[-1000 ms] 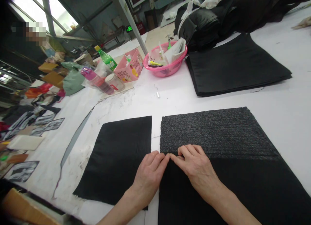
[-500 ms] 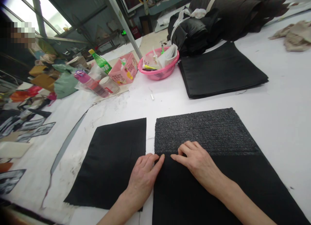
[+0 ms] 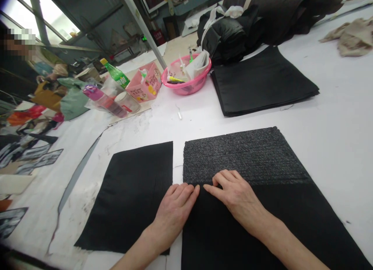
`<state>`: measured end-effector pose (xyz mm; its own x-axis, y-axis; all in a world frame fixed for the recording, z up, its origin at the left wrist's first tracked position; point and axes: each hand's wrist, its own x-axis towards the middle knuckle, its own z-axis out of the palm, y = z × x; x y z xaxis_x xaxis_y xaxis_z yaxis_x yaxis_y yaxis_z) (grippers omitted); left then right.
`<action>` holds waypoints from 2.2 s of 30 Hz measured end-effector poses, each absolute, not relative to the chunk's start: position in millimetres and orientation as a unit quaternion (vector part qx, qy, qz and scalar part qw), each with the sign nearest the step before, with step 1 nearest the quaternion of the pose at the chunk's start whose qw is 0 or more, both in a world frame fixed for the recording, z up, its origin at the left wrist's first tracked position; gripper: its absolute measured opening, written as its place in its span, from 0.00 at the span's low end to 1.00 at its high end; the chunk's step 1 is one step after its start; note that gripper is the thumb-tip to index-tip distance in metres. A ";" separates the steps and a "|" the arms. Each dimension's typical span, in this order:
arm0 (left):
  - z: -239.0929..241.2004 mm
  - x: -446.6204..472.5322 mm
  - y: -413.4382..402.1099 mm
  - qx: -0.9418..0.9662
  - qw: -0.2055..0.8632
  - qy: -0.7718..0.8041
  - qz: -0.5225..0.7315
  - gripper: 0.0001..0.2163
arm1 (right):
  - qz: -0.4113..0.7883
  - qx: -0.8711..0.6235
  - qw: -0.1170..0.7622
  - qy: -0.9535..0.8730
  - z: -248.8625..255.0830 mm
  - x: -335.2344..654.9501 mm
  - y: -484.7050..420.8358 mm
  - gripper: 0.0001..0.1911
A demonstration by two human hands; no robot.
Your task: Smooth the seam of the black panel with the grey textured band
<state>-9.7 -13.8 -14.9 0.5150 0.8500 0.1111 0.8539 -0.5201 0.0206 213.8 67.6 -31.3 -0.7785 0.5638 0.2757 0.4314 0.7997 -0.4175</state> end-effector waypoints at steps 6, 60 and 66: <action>-11.0 -6.8 -11.1 -0.876 0.006 -0.483 0.007 0.19 | 0.182 -0.260 0.186 -0.930 -26.8 219.5 71.5 0.17; -9.4 16.2 4.1 -0.897 -0.037 -0.439 0.029 0.23 | 0.185 -0.281 0.206 -0.919 -27.5 268.0 77.2 0.17; -7.1 21.8 6.8 -0.902 -0.020 -0.428 0.043 0.23 | 0.170 -0.276 0.203 -0.924 -28.4 268.6 75.6 0.16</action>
